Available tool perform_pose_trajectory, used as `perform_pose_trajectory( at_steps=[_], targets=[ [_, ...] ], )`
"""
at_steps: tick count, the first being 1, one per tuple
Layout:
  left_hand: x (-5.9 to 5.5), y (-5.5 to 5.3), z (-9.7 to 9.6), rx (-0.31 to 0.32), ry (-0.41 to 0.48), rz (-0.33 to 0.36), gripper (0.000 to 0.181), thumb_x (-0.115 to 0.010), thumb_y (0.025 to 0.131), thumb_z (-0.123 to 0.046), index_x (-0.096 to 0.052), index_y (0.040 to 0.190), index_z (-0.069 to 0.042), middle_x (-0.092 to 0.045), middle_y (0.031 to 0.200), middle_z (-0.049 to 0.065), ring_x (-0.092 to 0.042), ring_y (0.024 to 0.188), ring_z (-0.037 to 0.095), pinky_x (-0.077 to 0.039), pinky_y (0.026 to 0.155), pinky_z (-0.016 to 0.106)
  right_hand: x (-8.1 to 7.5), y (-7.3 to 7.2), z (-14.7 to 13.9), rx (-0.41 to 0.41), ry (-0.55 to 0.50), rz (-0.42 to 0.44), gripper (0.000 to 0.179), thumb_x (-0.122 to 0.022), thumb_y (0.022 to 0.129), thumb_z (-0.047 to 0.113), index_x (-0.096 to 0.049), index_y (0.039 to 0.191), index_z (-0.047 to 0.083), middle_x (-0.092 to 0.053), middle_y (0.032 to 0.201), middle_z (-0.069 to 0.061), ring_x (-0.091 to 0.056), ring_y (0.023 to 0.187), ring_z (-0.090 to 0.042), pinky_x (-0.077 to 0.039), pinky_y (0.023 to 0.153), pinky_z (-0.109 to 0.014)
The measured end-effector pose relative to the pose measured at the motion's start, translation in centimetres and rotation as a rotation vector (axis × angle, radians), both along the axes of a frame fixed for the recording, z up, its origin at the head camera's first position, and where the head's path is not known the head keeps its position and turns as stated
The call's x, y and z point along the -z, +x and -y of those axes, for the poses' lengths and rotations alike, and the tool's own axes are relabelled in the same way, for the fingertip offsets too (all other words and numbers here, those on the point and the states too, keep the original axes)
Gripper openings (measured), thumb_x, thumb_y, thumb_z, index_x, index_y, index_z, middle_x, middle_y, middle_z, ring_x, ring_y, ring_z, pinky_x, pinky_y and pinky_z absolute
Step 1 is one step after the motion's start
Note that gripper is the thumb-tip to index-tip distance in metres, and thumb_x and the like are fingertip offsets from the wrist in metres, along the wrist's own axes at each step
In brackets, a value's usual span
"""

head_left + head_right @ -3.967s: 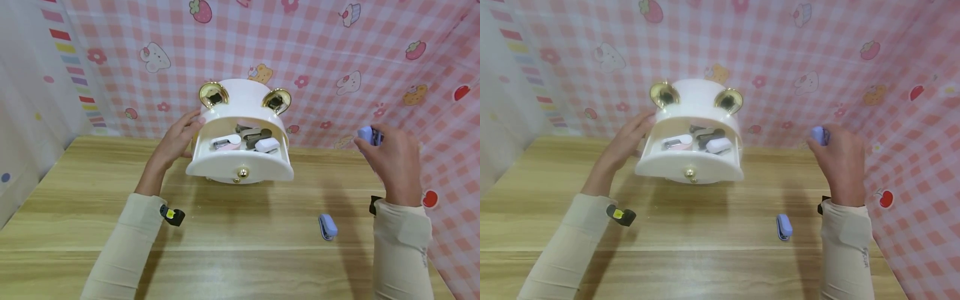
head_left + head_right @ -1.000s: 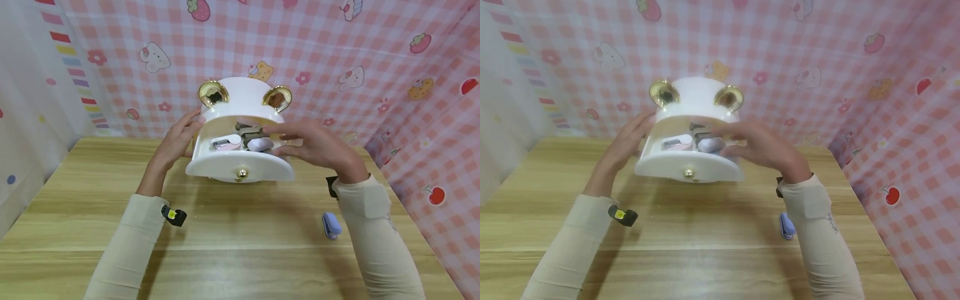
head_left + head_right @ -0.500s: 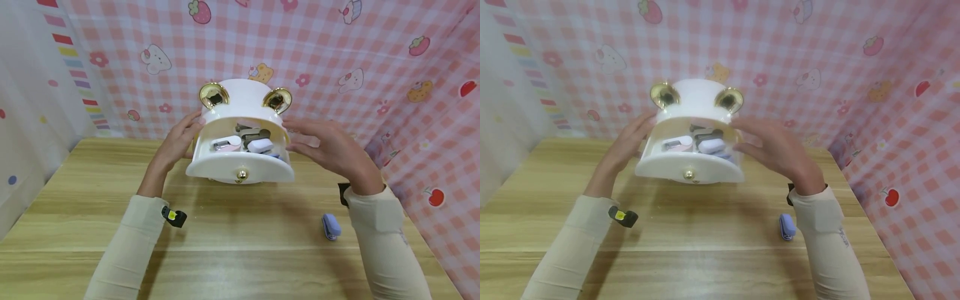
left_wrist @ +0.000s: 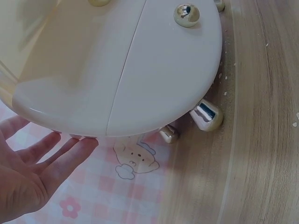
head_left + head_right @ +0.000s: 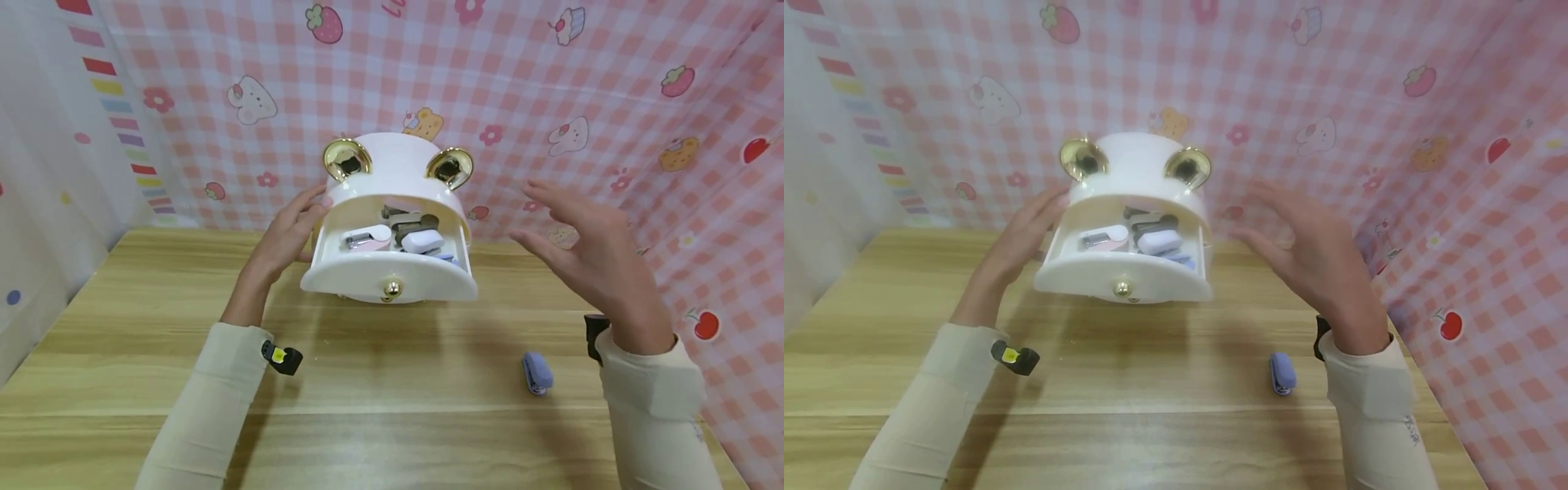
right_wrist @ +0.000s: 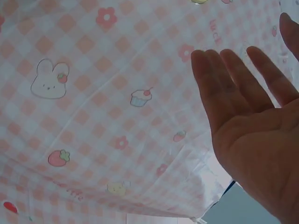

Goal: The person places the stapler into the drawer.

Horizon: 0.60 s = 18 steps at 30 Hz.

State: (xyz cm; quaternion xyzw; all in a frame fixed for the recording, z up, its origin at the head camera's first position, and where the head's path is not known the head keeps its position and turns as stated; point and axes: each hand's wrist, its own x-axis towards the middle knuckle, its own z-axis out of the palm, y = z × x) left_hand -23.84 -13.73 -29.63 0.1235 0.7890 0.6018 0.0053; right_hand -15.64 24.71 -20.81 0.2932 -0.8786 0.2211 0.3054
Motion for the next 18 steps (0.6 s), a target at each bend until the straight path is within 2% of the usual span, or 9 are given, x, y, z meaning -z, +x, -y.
perform_pose_trajectory(
  at_steps=[4, 5, 7, 11, 12, 13, 16, 18],
  targets=[
    [0.0, 0.0, 0.0, 0.002, 0.001, -0.003, 0.069, -0.046, 0.104, -0.053, -0.027, 0.162, -0.021, -0.037, 0.156, 0.019, -0.045, 0.135, 0.038, -0.061, 0.074, 0.05, 0.2, 0.6, -1.0, 0.104, 0.003, -0.033, 0.059, -0.088, 0.08, 0.011, -0.067, 0.135, 0.006, -0.064, 0.135, -0.012, -0.063, 0.119, -0.036, -0.05, 0.096, -0.054],
    [0.0, 0.0, 0.0, 0.004, 0.003, -0.004, 0.069, -0.046, 0.104, -0.053, -0.027, 0.162, -0.021, -0.038, 0.155, 0.019, -0.045, 0.135, 0.038, -0.061, 0.074, 0.051, 0.3, 0.8, -1.2, 0.13, 0.009, -0.043, 0.059, -0.088, 0.08, 0.012, -0.066, 0.135, 0.006, -0.064, 0.136, -0.013, -0.066, 0.111, -0.036, -0.051, 0.094, -0.053],
    [0.1, 0.0, -0.1, 0.004, 0.003, -0.004, 0.068, -0.046, 0.104, -0.052, -0.027, 0.162, -0.021, -0.038, 0.155, 0.019, -0.045, 0.134, 0.039, -0.061, 0.074, 0.051, 0.5, 1.1, -1.6, 0.172, 0.021, -0.068, 0.058, -0.088, 0.081, 0.014, -0.066, 0.134, 0.005, -0.064, 0.136, -0.014, -0.066, 0.108, -0.038, -0.052, 0.089, -0.055],
    [0.2, 0.0, -0.1, 0.005, 0.004, -0.001, 0.068, -0.045, 0.104, -0.052, -0.027, 0.162, -0.022, -0.038, 0.155, 0.019, -0.046, 0.134, 0.039, -0.061, 0.075, 0.051, 0.9, 1.4, -2.5, 0.214, 0.031, -0.083, 0.058, -0.087, 0.081, 0.014, -0.066, 0.134, 0.003, -0.063, 0.135, -0.017, -0.066, 0.108, -0.041, -0.052, 0.09, -0.058],
    [0.2, -0.1, -0.1, 0.004, 0.004, -0.001, 0.068, -0.045, 0.104, -0.052, -0.027, 0.162, -0.022, -0.038, 0.155, 0.019, -0.046, 0.134, 0.039, -0.061, 0.075, 0.051, 1.1, 1.4, -2.7, 0.22, 0.026, -0.08, 0.057, -0.087, 0.081, 0.013, -0.066, 0.133, 0.003, -0.063, 0.135, -0.018, -0.063, 0.114, -0.043, -0.051, 0.09, -0.06],
    [0.2, -0.1, -0.1, 0.001, 0.004, -0.001, 0.068, -0.046, 0.104, -0.052, -0.028, 0.162, -0.022, -0.038, 0.155, 0.019, -0.046, 0.134, 0.039, -0.061, 0.076, 0.051, 1.2, 1.5, -2.9, 0.226, 0.02, -0.073, 0.057, -0.087, 0.081, 0.013, -0.066, 0.133, 0.002, -0.063, 0.135, -0.018, -0.063, 0.114, -0.044, -0.05, 0.091, -0.061],
    [0.2, -0.1, 0.0, 0.0, 0.006, -0.002, 0.068, -0.046, 0.104, -0.052, -0.028, 0.162, -0.023, -0.038, 0.155, 0.018, -0.046, 0.134, 0.039, -0.061, 0.076, 0.051, 1.8, 1.7, -3.5, 0.243, -0.003, -0.052, 0.055, -0.085, 0.082, 0.012, -0.066, 0.132, 0.001, -0.063, 0.134, -0.02, -0.065, 0.104, -0.046, -0.049, 0.091, -0.063],
    [0.1, -0.1, 0.0, -0.001, 0.006, -0.001, 0.068, -0.046, 0.104, -0.053, -0.028, 0.162, -0.023, -0.037, 0.156, 0.018, -0.046, 0.133, 0.039, -0.061, 0.076, 0.051, 2.3, 1.8, -3.8, 0.259, -0.017, -0.035, 0.054, -0.085, 0.083, 0.012, -0.066, 0.132, 0.001, -0.063, 0.134, -0.021, -0.064, 0.103, -0.048, -0.046, 0.095, -0.065]
  ],
)
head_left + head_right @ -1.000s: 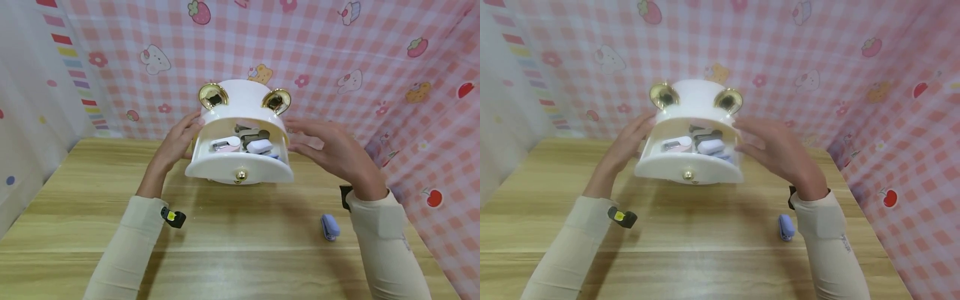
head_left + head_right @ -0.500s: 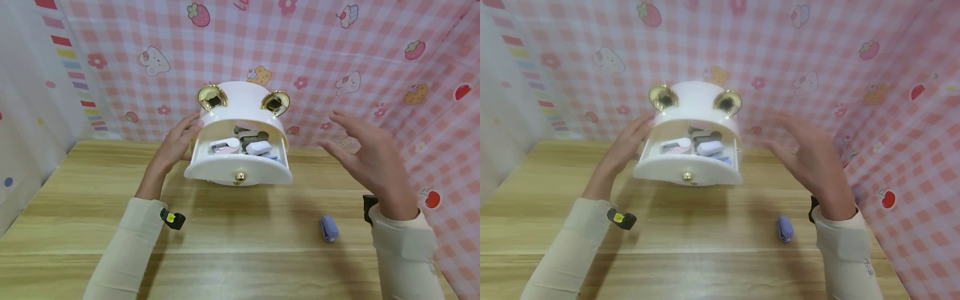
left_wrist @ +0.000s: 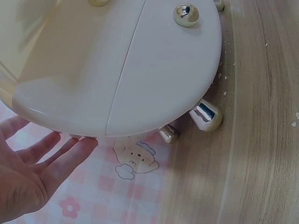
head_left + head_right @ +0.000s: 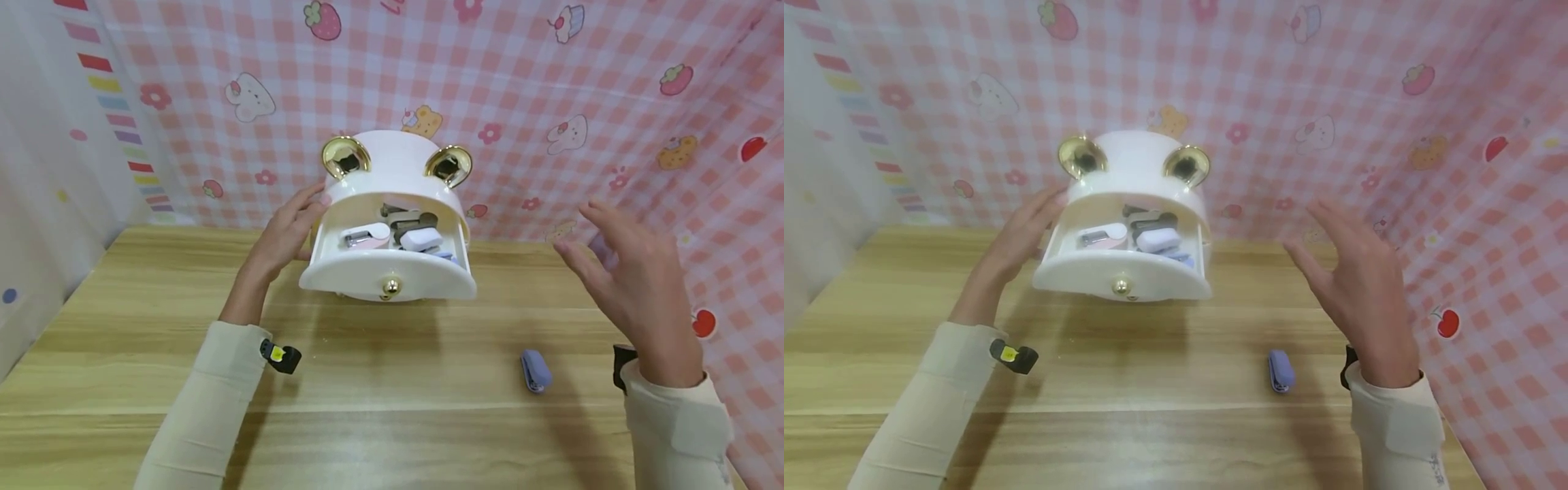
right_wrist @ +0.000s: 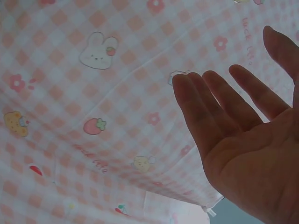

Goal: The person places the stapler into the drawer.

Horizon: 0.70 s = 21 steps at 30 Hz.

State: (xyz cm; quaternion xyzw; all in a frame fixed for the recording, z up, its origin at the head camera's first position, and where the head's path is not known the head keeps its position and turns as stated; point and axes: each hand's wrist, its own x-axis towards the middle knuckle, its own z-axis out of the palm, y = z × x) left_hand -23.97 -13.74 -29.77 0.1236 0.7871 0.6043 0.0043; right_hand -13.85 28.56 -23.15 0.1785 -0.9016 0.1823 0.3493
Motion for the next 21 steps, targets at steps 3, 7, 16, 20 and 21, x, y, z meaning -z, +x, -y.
perform_pose_trajectory(
  at_steps=[3, 7, 16, 20, 21],
  targets=[
    [-0.1, 0.0, 0.0, 0.005, -0.002, 0.0, 0.068, -0.046, 0.103, -0.053, -0.027, 0.162, -0.023, -0.037, 0.155, 0.018, -0.046, 0.133, 0.039, -0.061, 0.076, 0.051, 0.8, 0.2, -0.4, 0.039, 0.004, 0.017, 0.055, -0.085, 0.084, 0.014, -0.065, 0.133, 0.0, -0.061, 0.136, -0.02, -0.062, 0.111, -0.048, -0.043, 0.097, -0.067],
    [-0.1, 0.0, 0.0, 0.005, 0.0, -0.003, 0.069, -0.046, 0.103, -0.053, -0.028, 0.162, -0.023, -0.038, 0.155, 0.018, -0.046, 0.134, 0.039, -0.061, 0.076, 0.052, 1.9, 0.6, -0.7, 0.102, 0.015, 0.04, 0.057, -0.084, 0.085, 0.02, -0.064, 0.134, 0.001, -0.059, 0.14, -0.019, -0.056, 0.122, -0.048, -0.045, 0.092, -0.068],
    [-0.1, -0.1, 0.1, 0.002, -0.004, 0.001, 0.068, -0.045, 0.104, -0.053, -0.027, 0.162, -0.023, -0.035, 0.158, 0.017, -0.043, 0.137, 0.038, -0.06, 0.078, 0.054, 5.2, 1.4, -1.5, 0.172, 0.073, -0.081, 0.057, -0.085, 0.079, 0.025, -0.067, 0.125, -0.004, -0.069, 0.11, -0.028, -0.06, 0.065, -0.045, -0.038, 0.041, -0.048],
    [0.0, 0.0, 0.1, 0.0, -0.002, -0.004, 0.068, -0.046, 0.104, -0.052, -0.028, 0.162, -0.022, -0.034, 0.158, 0.018, -0.042, 0.137, 0.038, -0.06, 0.077, 0.052, 7.1, 1.7, -1.7, 0.207, 0.073, -0.032, 0.06, -0.086, 0.078, 0.029, -0.066, 0.123, -0.005, -0.069, 0.093, -0.03, -0.049, 0.046, -0.038, -0.03, 0.036, -0.041],
    [0.0, 0.0, 0.1, 0.001, -0.002, -0.005, 0.068, -0.046, 0.104, -0.052, -0.028, 0.162, -0.022, -0.034, 0.157, 0.018, -0.043, 0.136, 0.038, -0.061, 0.077, 0.052, 7.6, 1.9, -1.6, 0.214, 0.065, -0.005, 0.06, -0.086, 0.079, 0.029, -0.066, 0.123, -0.005, -0.069, 0.093, -0.03, -0.052, 0.049, -0.039, -0.034, 0.036, -0.044]
  ],
)
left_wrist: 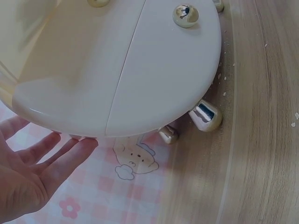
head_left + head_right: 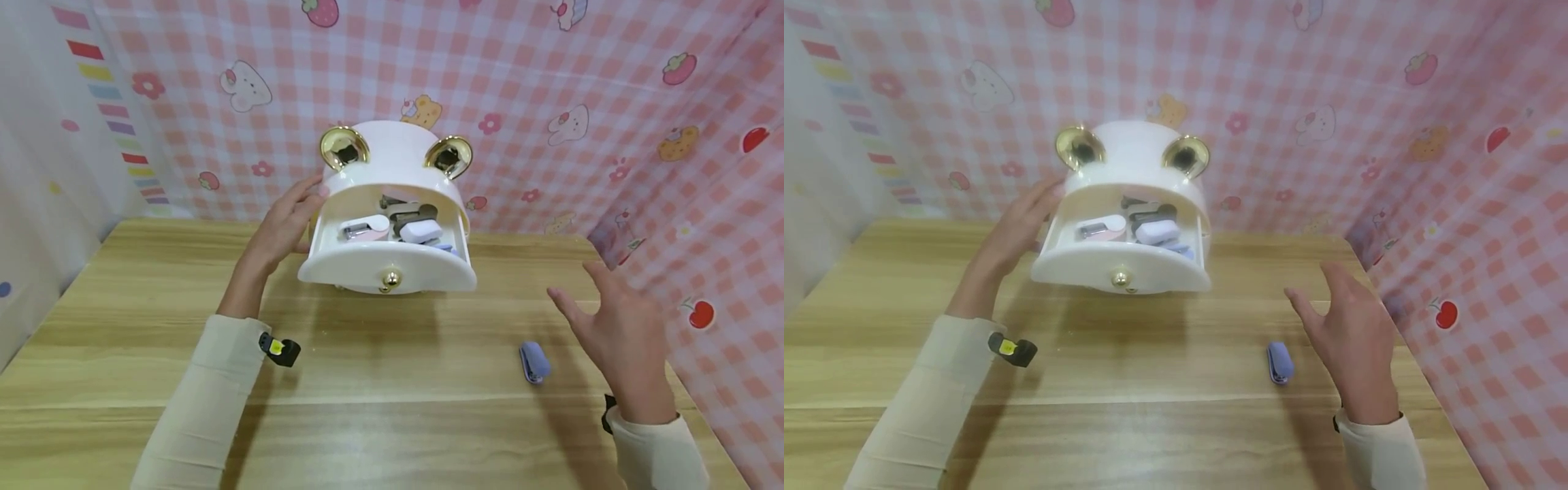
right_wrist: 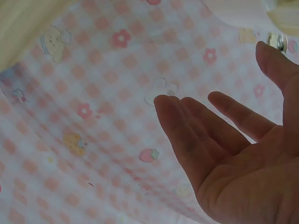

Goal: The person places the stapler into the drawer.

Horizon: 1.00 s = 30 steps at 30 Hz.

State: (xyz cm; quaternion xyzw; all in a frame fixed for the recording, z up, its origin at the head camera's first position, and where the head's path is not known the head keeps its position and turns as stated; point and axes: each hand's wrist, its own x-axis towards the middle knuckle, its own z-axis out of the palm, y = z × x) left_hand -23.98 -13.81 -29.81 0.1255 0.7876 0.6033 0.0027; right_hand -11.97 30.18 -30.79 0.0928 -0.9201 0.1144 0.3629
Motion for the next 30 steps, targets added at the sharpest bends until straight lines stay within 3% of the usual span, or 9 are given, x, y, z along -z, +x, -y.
perform_pose_trajectory(
  at_steps=[3, 6, 14, 17, 20, 23, 24, 27, 30],
  targets=[
    [0.0, 0.0, 0.0, 0.001, 0.005, -0.001, 0.068, -0.046, 0.104, -0.051, -0.028, 0.162, -0.021, -0.035, 0.157, 0.019, -0.043, 0.136, 0.039, -0.061, 0.076, 0.052, 1.4, 0.2, 0.1, 0.001, -0.001, 0.058, 0.06, -0.086, 0.079, 0.029, -0.065, 0.123, -0.006, -0.069, 0.096, -0.029, -0.055, 0.051, -0.04, -0.04, 0.038, -0.049],
    [0.1, 0.0, 0.0, 0.005, 0.01, -0.002, 0.068, -0.046, 0.104, -0.052, -0.028, 0.162, -0.021, -0.035, 0.157, 0.019, -0.043, 0.136, 0.038, -0.061, 0.076, 0.052, 2.5, 0.4, 0.3, 0.006, 0.009, 0.096, 0.06, -0.087, 0.079, 0.028, -0.064, 0.122, -0.007, -0.069, 0.11, -0.029, -0.064, 0.067, -0.046, -0.045, 0.043, -0.052],
    [0.3, 0.1, -0.1, 0.005, 0.02, 0.005, 0.069, -0.046, 0.104, -0.052, -0.028, 0.162, -0.021, -0.035, 0.157, 0.018, -0.042, 0.137, 0.039, -0.061, 0.075, 0.052, 4.7, 0.6, 0.6, -0.003, 0.055, 0.116, 0.063, -0.088, 0.077, 0.031, -0.066, 0.12, -0.009, -0.069, 0.112, -0.03, -0.067, 0.074, -0.049, -0.051, 0.049, -0.056],
    [0.3, 0.2, -0.2, 0.004, 0.02, 0.011, 0.069, -0.046, 0.103, -0.052, -0.028, 0.162, -0.021, -0.035, 0.157, 0.018, -0.041, 0.138, 0.038, -0.06, 0.076, 0.053, 5.3, 0.9, 0.9, 0.023, 0.055, 0.147, 0.064, -0.087, 0.078, 0.034, -0.066, 0.121, -0.007, -0.067, 0.116, -0.03, -0.067, 0.076, -0.051, -0.05, 0.044, -0.054],
    [0.4, 0.1, -0.2, 0.0, 0.018, 0.012, 0.068, -0.046, 0.104, -0.052, -0.028, 0.162, -0.021, -0.035, 0.157, 0.018, -0.041, 0.139, 0.037, -0.06, 0.077, 0.055, 5.9, 1.2, 1.3, 0.052, 0.052, 0.201, 0.065, -0.085, 0.08, 0.04, -0.066, 0.125, -0.003, -0.065, 0.123, -0.029, -0.064, 0.063, -0.046, -0.04, 0.033, -0.042],
    [0.4, 0.1, -0.2, -0.005, 0.014, 0.009, 0.068, -0.046, 0.104, -0.053, -0.029, 0.162, -0.021, -0.036, 0.157, 0.017, -0.041, 0.139, 0.037, -0.059, 0.078, 0.056, 6.3, 1.4, 1.6, 0.068, 0.048, 0.264, 0.066, -0.082, 0.083, 0.044, -0.065, 0.128, -0.001, -0.063, 0.127, -0.029, -0.057, 0.049, -0.036, -0.031, 0.032, -0.032],
    [0.4, 0.1, -0.2, -0.005, 0.015, 0.009, 0.068, -0.046, 0.104, -0.053, -0.029, 0.162, -0.021, -0.036, 0.157, 0.017, -0.041, 0.139, 0.037, -0.059, 0.079, 0.056, 6.5, 1.4, 1.7, 0.066, 0.041, 0.285, 0.066, -0.082, 0.083, 0.044, -0.065, 0.129, -0.001, -0.062, 0.129, -0.029, -0.054, 0.047, -0.033, -0.032, 0.032, -0.033],
    [0.4, 0.1, -0.2, -0.004, 0.018, 0.01, 0.068, -0.046, 0.103, -0.053, -0.029, 0.162, -0.021, -0.036, 0.157, 0.017, -0.04, 0.14, 0.037, -0.059, 0.079, 0.057, 7.0, 1.6, 1.8, 0.049, 0.032, 0.333, 0.067, -0.083, 0.083, 0.041, -0.063, 0.13, -0.004, -0.06, 0.13, -0.032, -0.061, 0.057, -0.04, -0.046, 0.039, -0.046],
    [0.4, 0.1, -0.2, -0.002, 0.021, 0.012, 0.068, -0.046, 0.103, -0.052, -0.029, 0.162, -0.022, -0.036, 0.158, 0.017, -0.04, 0.14, 0.037, -0.059, 0.08, 0.058, 7.6, 1.7, 1.9, 0.02, 0.018, 0.39, 0.071, -0.085, 0.082, 0.036, -0.059, 0.133, -0.006, -0.055, 0.133, -0.036, -0.065, 0.085, -0.055, -0.053, 0.062, -0.063]
  ],
)
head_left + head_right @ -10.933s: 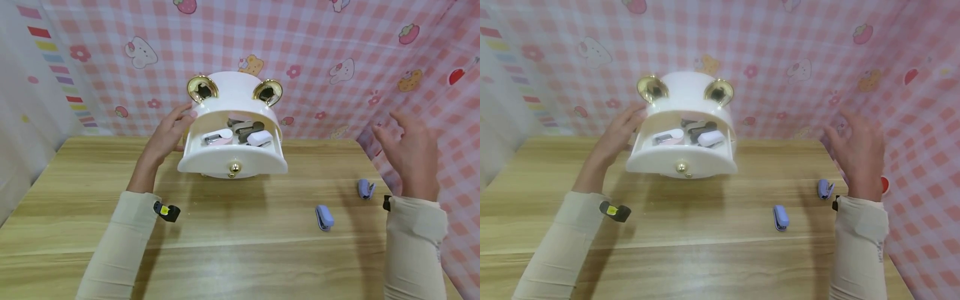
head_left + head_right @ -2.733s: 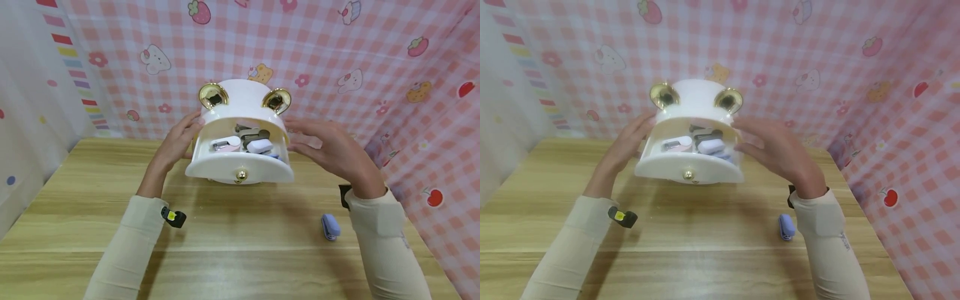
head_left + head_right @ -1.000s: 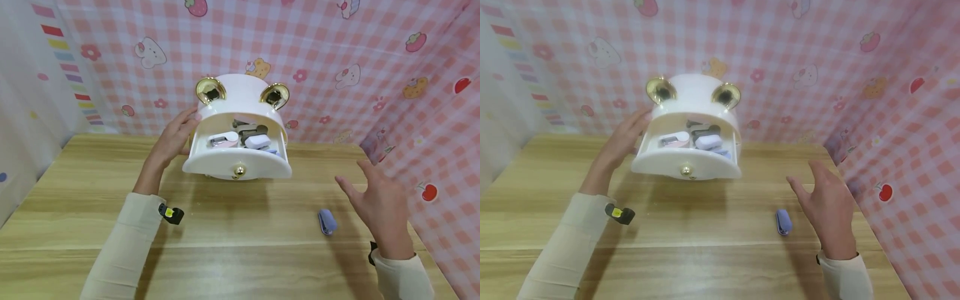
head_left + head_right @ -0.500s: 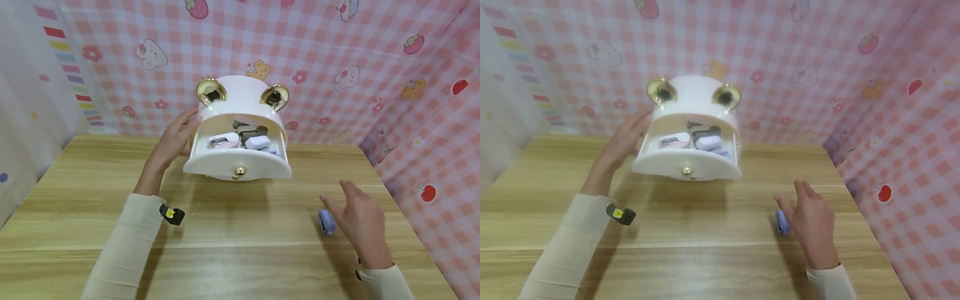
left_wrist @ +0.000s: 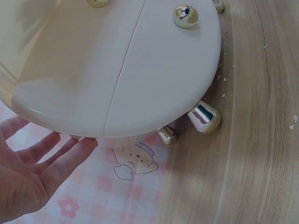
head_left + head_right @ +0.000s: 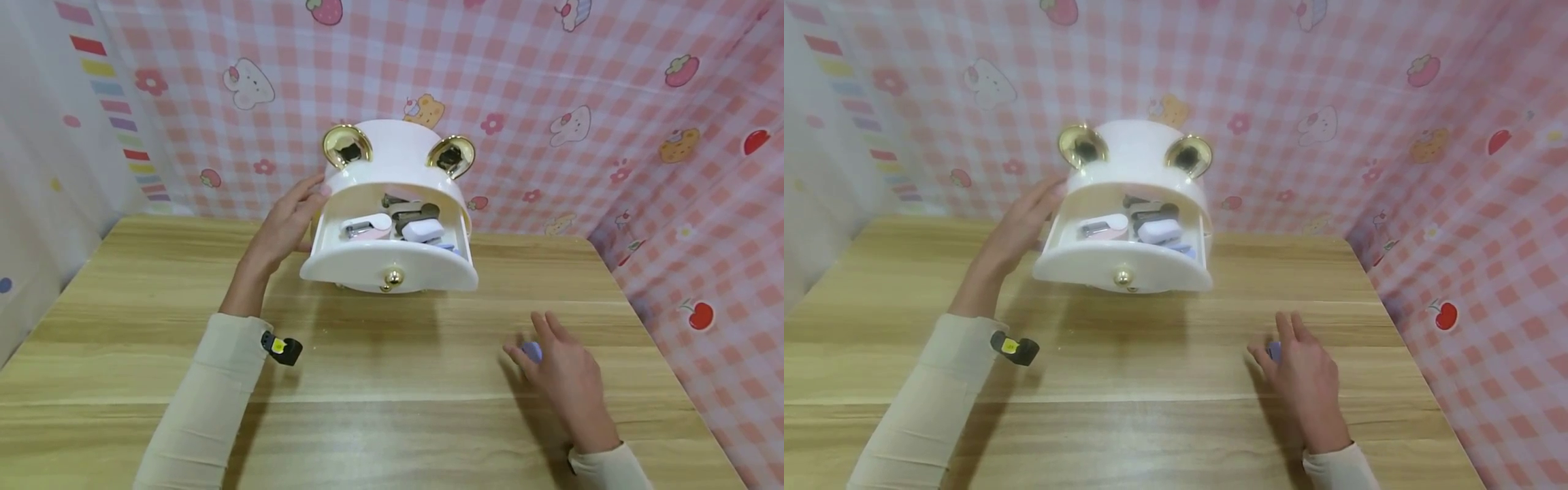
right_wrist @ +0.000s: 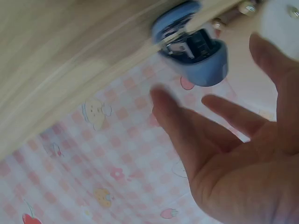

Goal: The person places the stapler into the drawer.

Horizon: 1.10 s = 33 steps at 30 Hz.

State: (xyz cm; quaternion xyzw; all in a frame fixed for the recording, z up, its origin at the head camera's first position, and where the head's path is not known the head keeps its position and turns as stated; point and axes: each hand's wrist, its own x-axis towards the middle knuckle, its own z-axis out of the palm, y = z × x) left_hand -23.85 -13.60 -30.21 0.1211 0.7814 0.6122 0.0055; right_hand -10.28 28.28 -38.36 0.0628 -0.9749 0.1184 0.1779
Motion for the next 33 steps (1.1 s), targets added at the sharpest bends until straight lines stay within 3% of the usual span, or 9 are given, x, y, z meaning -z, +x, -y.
perform_pose_trajectory(
  at_steps=[2, 4, 9, 12, 14, 17, 27, 33],
  targets=[
    [0.0, 0.0, 0.0, -0.002, -0.002, 0.0, 0.068, -0.046, 0.103, -0.053, -0.029, 0.162, -0.022, -0.035, 0.158, 0.017, -0.04, 0.14, 0.037, -0.058, 0.08, 0.058, 0.3, 0.0, 0.0, -0.008, -0.009, 0.059, 0.074, -0.086, 0.082, 0.033, -0.055, 0.136, -0.007, -0.051, 0.137, -0.038, -0.058, 0.106, -0.06, -0.051, 0.076, -0.069],
    [0.0, 0.0, 0.1, -0.007, -0.004, 0.001, 0.068, -0.046, 0.103, -0.053, -0.029, 0.162, -0.022, -0.035, 0.158, 0.017, -0.04, 0.14, 0.037, -0.058, 0.081, 0.059, 0.5, -0.1, 0.0, -0.014, -0.016, 0.131, 0.078, -0.086, 0.082, 0.032, -0.051, 0.14, -0.008, -0.045, 0.141, -0.041, -0.053, 0.113, -0.062, -0.049, 0.082, -0.07],
    [0.1, -0.2, 0.0, -0.012, 0.003, 0.007, 0.068, -0.046, 0.103, -0.052, -0.03, 0.161, -0.022, -0.034, 0.159, 0.017, -0.039, 0.139, 0.037, -0.057, 0.081, 0.061, 1.3, -0.1, 0.0, -0.027, 0.003, 0.24, 0.079, -0.085, 0.084, 0.031, -0.048, 0.14, -0.011, -0.041, 0.14, -0.046, -0.053, 0.113, -0.063, -0.049, 0.084, -0.069],
    [0.1, -0.3, -0.1, -0.016, 0.001, 0.003, 0.067, -0.047, 0.103, -0.052, -0.031, 0.161, -0.021, -0.035, 0.158, 0.017, -0.04, 0.139, 0.036, -0.057, 0.081, 0.061, 1.7, 0.0, 0.1, -0.048, 0.035, 0.193, 0.067, -0.086, 0.083, 0.03, -0.056, 0.128, -0.01, -0.057, 0.123, -0.041, -0.063, 0.094, -0.056, -0.053, 0.073, -0.063],
    [0.1, -0.4, -0.1, -0.02, -0.002, 0.0, 0.067, -0.047, 0.103, -0.052, -0.032, 0.161, -0.021, -0.036, 0.157, 0.016, -0.04, 0.139, 0.036, -0.057, 0.081, 0.06, 1.9, 0.0, 0.2, -0.066, 0.042, 0.147, 0.052, -0.087, 0.082, 0.027, -0.062, 0.114, -0.005, -0.065, 0.102, -0.029, -0.065, 0.076, -0.046, -0.053, 0.06, -0.056],
    [0.1, -0.4, 0.0, -0.02, 0.002, -0.002, 0.067, -0.047, 0.103, -0.051, -0.032, 0.161, -0.02, -0.037, 0.157, 0.016, -0.04, 0.139, 0.036, -0.058, 0.081, 0.06, 1.9, -0.1, 0.4, -0.094, 0.038, 0.097, 0.036, -0.088, 0.08, 0.02, -0.063, 0.098, 0.002, -0.061, 0.081, -0.011, -0.059, 0.062, -0.032, -0.047, 0.05, -0.048],
    [0.2, -0.3, 0.0, -0.015, 0.003, -0.002, 0.067, -0.046, 0.104, -0.051, -0.031, 0.161, -0.021, -0.036, 0.158, 0.015, -0.042, 0.137, 0.037, -0.058, 0.08, 0.059, 1.5, 0.0, 0.8, -0.092, 0.004, 0.11, 0.029, -0.088, 0.078, 0.009, -0.061, 0.088, 0.005, -0.063, 0.08, -0.008, -0.059, 0.065, -0.029, -0.048, 0.055, -0.048],
    [0.2, -0.1, 0.0, -0.007, -0.004, -0.002, 0.067, -0.045, 0.104, -0.054, -0.029, 0.162, -0.024, -0.032, 0.161, 0.012, -0.042, 0.137, 0.036, -0.059, 0.077, 0.057, 1.5, 0.1, 0.4, -0.093, 0.004, 0.121, 0.028, -0.086, 0.079, 0.004, -0.067, 0.099, -0.001, -0.069, 0.087, -0.017, -0.065, 0.073, -0.035, -0.052, 0.06, -0.053]
  ],
)
